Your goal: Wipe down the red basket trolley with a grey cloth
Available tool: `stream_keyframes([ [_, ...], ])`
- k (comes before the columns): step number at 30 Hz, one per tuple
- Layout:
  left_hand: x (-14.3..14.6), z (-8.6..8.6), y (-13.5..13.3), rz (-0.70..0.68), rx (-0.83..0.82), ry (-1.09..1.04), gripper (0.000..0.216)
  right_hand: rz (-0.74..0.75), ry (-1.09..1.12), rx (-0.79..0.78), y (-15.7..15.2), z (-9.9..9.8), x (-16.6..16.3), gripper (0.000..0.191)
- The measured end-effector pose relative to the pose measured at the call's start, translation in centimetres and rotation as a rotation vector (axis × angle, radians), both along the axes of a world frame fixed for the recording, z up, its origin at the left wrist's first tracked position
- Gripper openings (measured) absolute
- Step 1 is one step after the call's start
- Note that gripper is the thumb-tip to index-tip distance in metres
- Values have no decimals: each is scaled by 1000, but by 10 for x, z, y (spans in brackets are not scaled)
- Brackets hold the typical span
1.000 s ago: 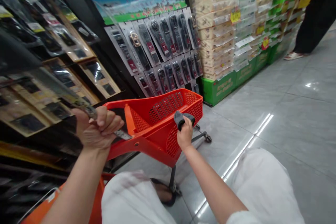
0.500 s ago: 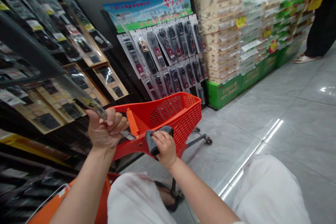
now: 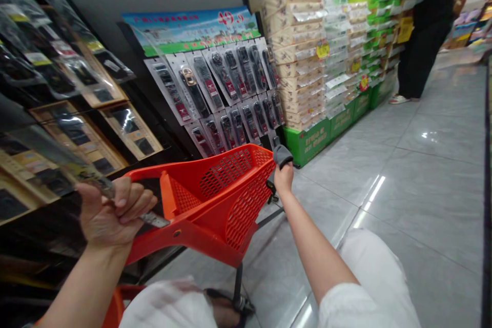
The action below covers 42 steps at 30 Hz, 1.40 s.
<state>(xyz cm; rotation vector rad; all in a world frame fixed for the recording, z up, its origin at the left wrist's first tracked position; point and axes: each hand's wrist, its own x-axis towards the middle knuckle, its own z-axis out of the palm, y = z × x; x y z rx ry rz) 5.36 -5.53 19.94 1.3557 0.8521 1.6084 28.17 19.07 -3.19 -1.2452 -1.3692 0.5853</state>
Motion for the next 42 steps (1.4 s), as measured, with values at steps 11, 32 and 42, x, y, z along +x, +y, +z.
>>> stream_keyframes([
  [11, 8, -2, 3, 19, 16, -39, 59, 276, -374, 202, -21, -5, -5, 38],
  [32, 11, -5, -1, 9, -1, -96, 59, 593, -299, 542, -195, 59, -93, 49],
  [42, 11, -1, 6, -4, 32, -35, 58, 328, -428, 129, -89, 39, -33, 61],
])
